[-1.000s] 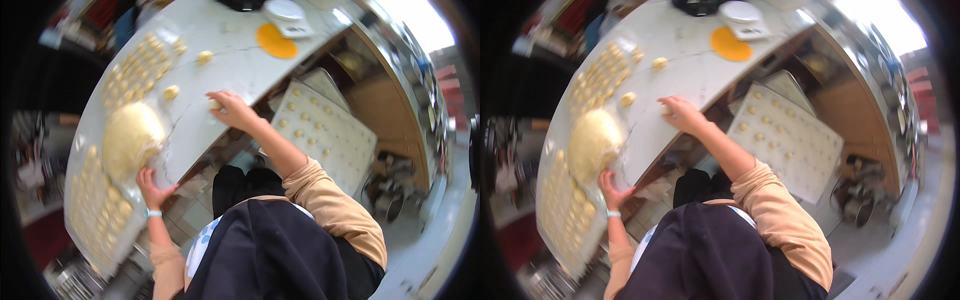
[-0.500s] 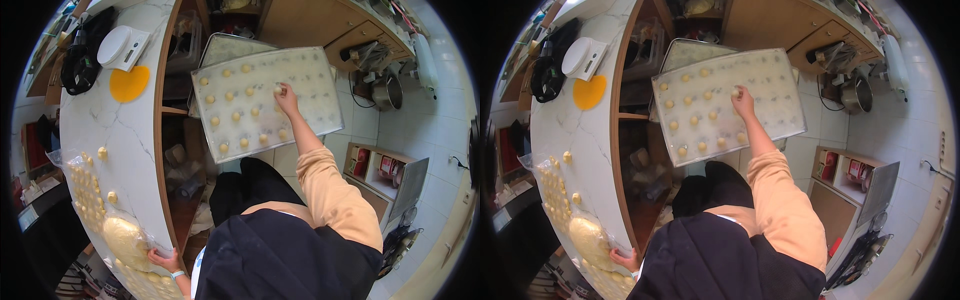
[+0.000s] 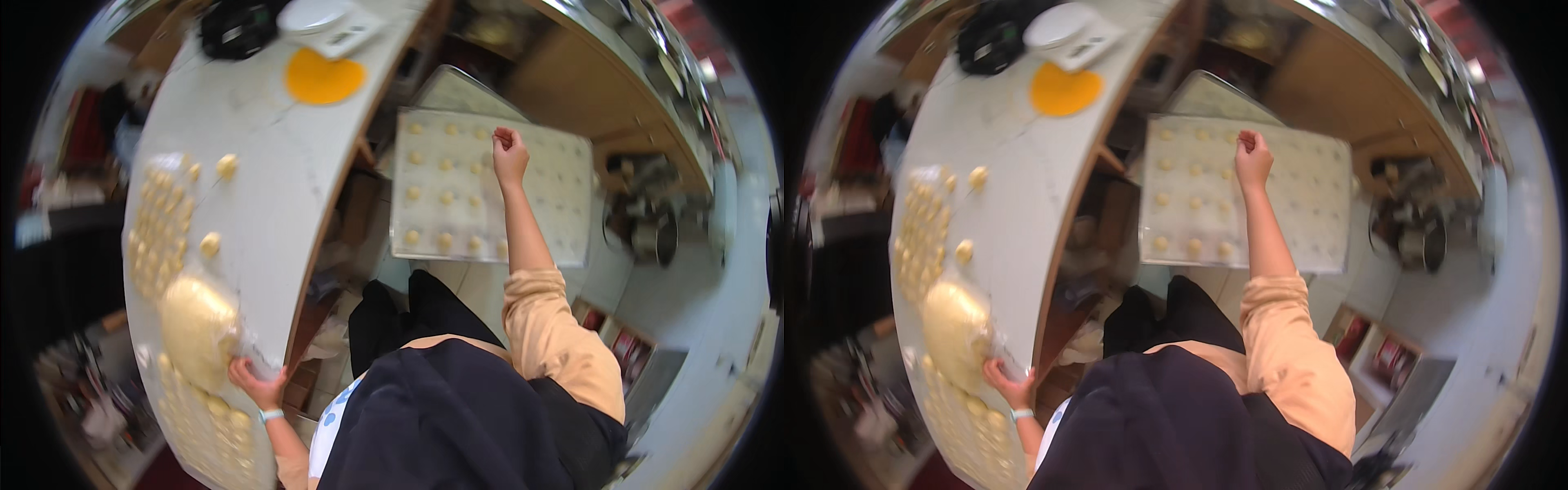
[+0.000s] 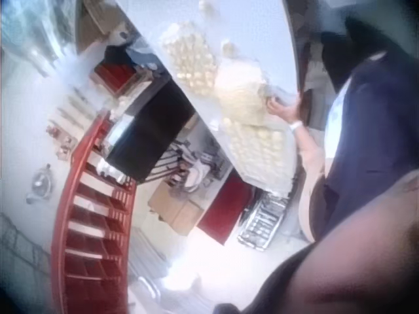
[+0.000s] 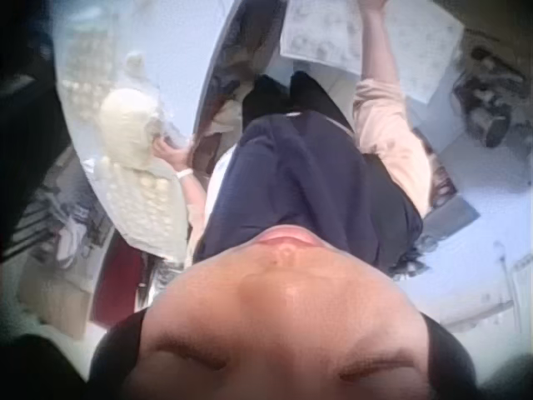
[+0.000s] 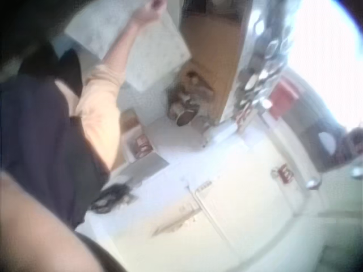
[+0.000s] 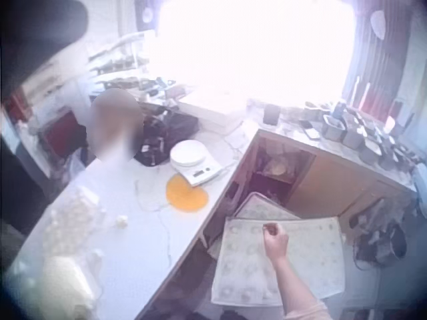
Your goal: The person rolls small dough pieces into balls on the countertop by hand and arranges them onto a baking tray.
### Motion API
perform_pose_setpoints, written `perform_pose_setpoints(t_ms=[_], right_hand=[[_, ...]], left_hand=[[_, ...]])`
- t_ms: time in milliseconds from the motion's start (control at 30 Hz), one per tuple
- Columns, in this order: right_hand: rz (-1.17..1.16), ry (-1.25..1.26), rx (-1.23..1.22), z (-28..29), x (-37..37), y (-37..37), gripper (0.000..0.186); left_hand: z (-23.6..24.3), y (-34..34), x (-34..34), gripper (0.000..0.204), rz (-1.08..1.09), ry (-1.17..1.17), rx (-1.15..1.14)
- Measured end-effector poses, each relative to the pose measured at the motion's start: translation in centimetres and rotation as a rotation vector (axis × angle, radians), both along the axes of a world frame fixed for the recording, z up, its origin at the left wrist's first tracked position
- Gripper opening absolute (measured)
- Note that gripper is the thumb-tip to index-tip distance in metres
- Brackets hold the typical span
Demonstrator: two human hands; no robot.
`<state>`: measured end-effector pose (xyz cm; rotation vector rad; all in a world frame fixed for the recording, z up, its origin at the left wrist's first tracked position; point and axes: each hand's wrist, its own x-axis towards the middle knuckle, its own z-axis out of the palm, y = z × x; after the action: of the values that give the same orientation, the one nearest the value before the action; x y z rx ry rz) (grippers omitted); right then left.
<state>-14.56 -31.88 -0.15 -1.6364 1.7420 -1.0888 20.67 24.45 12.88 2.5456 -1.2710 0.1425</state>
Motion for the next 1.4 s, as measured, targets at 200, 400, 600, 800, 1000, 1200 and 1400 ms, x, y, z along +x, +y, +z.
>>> perform_pose_setpoints(t_ms=[200,400,600,800,1000,1200,1400], right_hand=[[1.056,-0.231,-0.342,14.9,26.7,10.0,0.017],[1.201,-0.043,-0.552,13.0,39.2,11.0,0.017],[1.665,0.055,-0.338,13.8,28.9,21.2,0.010],[1.591,0.105,-0.218,12.6,36.0,22.5,0.005],[1.516,0.086,-0.525,11.3,30.2,17.4,0.012],[1.493,0.061,-0.049,12.5,34.0,23.8,0.008],[1.403,0.244,-0.560,11.9,31.9,15.0,0.012]], left_hand=[[1.5,-1.5,0.1,0.080,0.119,0.057,-0.072],[1.6,-1.4,0.3,0.072,0.121,0.098,-0.179],[2.0,-0.4,-0.1,0.074,0.151,0.135,-0.165],[1.8,-0.9,0.4,0.075,0.107,0.082,-0.212],[1.8,-0.5,0.4,0.075,0.126,0.152,-0.213],[1.6,0.0,0.2,0.074,0.128,0.142,-0.224],[1.7,-0.5,0.5,0.074,0.113,0.162,-0.206]])
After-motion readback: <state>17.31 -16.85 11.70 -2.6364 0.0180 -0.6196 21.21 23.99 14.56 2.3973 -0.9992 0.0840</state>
